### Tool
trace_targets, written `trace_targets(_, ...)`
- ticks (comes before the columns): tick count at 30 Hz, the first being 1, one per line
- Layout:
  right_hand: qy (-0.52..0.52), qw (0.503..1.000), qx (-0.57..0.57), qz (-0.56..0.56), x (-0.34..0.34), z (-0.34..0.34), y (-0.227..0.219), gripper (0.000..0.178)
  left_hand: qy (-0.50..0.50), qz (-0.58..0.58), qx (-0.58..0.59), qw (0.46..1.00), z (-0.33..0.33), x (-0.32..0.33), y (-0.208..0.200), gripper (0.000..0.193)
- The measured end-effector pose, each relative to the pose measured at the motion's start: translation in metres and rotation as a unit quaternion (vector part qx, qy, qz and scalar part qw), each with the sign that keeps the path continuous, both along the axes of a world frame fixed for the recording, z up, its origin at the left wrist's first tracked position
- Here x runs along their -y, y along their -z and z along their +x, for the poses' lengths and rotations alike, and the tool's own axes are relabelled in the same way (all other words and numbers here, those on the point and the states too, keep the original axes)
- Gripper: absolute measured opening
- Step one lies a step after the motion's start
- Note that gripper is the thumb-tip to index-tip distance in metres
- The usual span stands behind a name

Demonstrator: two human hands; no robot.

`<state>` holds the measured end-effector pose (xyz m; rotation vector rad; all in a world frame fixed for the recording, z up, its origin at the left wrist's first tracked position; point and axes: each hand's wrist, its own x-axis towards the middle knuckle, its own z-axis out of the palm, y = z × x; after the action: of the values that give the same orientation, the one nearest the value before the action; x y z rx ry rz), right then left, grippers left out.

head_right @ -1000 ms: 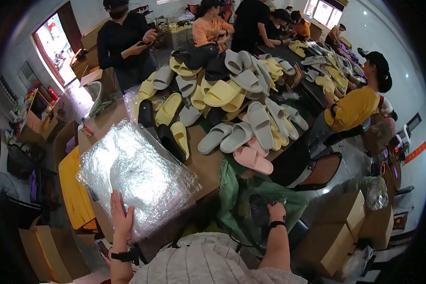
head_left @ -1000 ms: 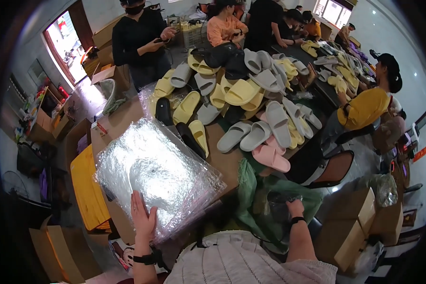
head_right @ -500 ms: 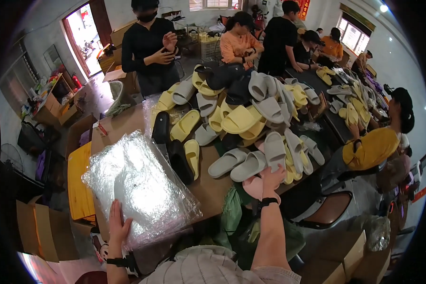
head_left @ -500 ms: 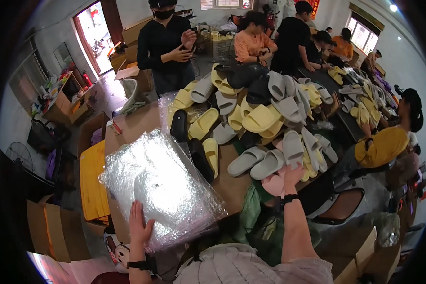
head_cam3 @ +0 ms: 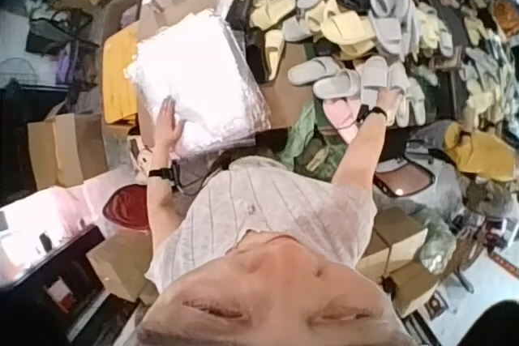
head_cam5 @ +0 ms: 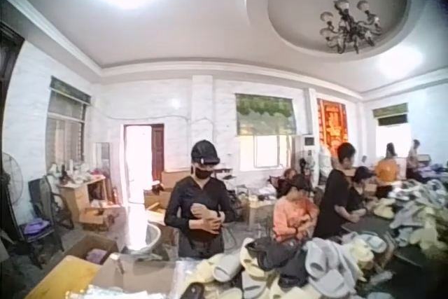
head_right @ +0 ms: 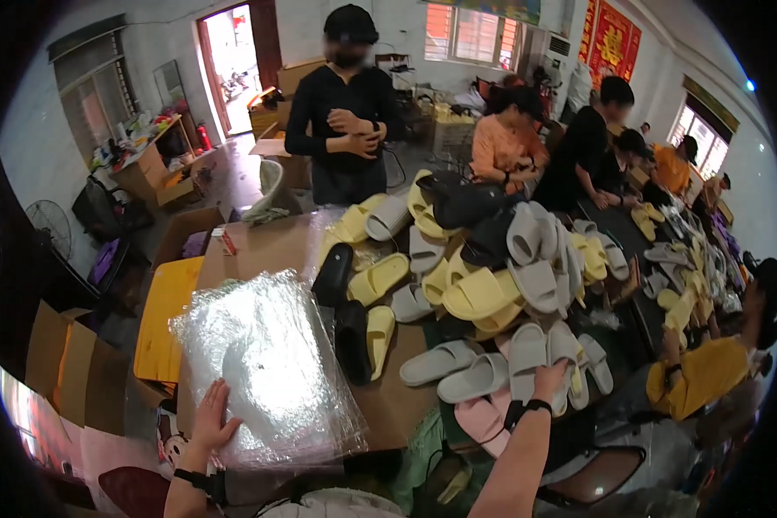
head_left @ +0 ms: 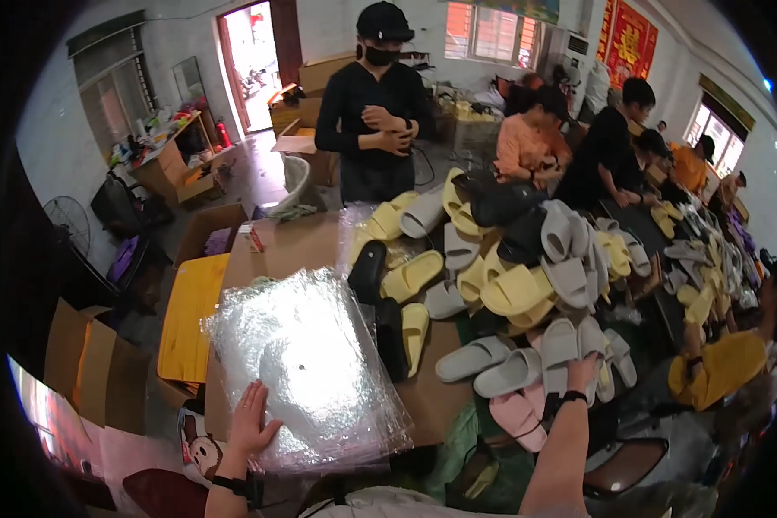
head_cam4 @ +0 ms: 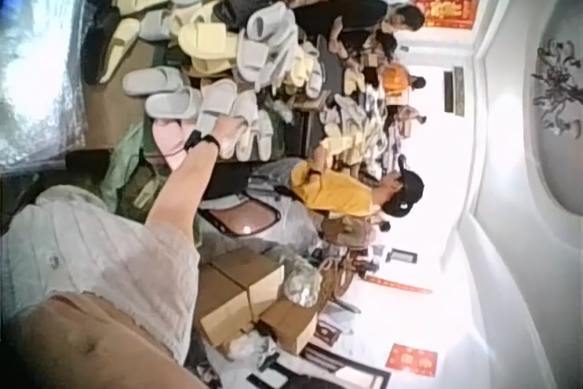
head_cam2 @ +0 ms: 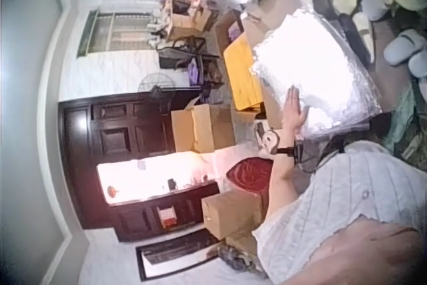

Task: Sorting and inspecting various colors and styles of foam footwear at a communal work table.

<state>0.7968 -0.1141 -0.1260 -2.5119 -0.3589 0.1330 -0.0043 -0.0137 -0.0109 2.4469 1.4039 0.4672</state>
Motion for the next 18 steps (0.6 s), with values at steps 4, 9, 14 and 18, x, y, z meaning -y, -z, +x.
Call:
trace_targets(4,-0.043,0.998,-0.001,-0.051,-0.010,-0.020,-0.001,0.038,-0.010,0.029,-0.008,1.000,-0.006,0.010,-0.004,0.079)
trace_targets(9,-0.021,0.982,0.167,0.085,0.014,-0.022,0.011,0.026,0.008,0.038,0.012,0.999,0.000,0.002,0.005,0.080)
trace_targets(14,-0.114,0.957,0.065,0.259,-0.004,-0.125,-0.059,0.020,-0.028,0.017,0.008,0.999,-0.011,0.015,0.000,0.078)
trace_targets(18,-0.171,0.878,-0.022,0.447,-0.010,-0.213,-0.097,0.020,-0.004,0.042,0.014,0.999,-0.008,0.005,0.003,0.076)
